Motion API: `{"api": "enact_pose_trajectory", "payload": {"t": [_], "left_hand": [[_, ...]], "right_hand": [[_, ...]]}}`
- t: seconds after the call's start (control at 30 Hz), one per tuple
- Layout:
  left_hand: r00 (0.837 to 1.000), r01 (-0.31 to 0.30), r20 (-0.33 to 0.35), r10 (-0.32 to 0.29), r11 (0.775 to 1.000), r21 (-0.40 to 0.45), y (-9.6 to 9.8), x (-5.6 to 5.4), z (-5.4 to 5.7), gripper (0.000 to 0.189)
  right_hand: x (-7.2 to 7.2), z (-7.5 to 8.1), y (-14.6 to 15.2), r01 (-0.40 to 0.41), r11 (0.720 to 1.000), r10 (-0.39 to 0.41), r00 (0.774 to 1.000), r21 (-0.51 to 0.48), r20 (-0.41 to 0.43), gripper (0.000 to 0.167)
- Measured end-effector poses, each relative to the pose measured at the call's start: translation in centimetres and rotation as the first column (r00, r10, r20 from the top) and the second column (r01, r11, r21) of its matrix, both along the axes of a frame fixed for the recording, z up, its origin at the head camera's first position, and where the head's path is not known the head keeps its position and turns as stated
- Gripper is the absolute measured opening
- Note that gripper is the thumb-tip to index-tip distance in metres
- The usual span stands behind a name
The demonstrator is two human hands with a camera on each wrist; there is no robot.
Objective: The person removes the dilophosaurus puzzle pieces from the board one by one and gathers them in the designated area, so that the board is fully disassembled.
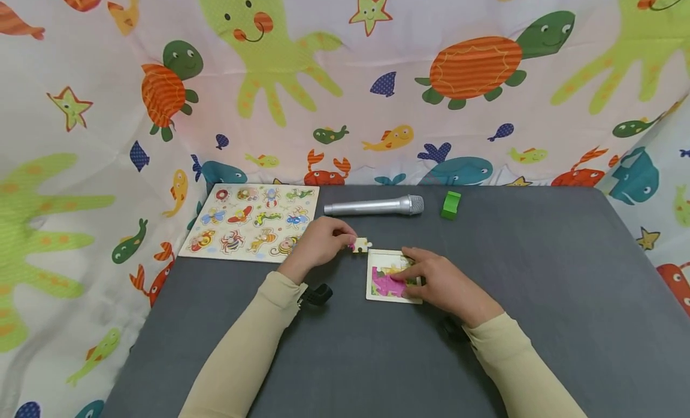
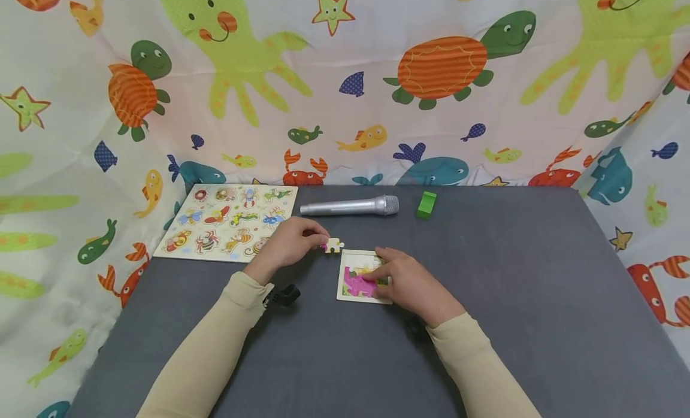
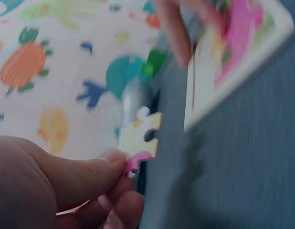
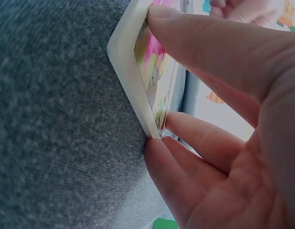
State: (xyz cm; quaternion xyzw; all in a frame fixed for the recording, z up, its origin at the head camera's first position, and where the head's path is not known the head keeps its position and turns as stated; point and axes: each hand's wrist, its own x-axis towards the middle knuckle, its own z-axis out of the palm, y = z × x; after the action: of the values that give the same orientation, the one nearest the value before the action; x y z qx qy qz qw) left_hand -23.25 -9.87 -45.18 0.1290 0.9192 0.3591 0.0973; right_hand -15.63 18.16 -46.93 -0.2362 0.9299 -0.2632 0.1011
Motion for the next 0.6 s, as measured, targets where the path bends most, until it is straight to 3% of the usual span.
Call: {"api": "enact_pose_trajectory", "payload": {"t": [0.17, 0.33, 0.6], "left_hand": [[0.999, -0.040, 0.025, 0.040, 0.999, -0.028, -1.9, -0.5, -0.4, 0.014], [0.998, -0.017, 0.066, 0.019, 0.999, -0.038, -1.8, -0.8, -0.9, 0.015], [0.996, -0.062, 0.054, 0.067, 0.993, -0.100, -1.8, -0.9, -1.3, 0.013]], "right_hand": [[0.3, -0.2, 0.0, 0.011, 1.000, -0.011, 1.000, -0.005, 0.007, 0.034], [0.4, -0.3, 0.1, 0.009, 1.000, -0.009, 1.000, -0.005, 0.004, 0.034], [0.2, -0.2, -0.1, 0.011, 1.000, -0.012, 1.000, -0.012, -0.009, 0.033]]}}
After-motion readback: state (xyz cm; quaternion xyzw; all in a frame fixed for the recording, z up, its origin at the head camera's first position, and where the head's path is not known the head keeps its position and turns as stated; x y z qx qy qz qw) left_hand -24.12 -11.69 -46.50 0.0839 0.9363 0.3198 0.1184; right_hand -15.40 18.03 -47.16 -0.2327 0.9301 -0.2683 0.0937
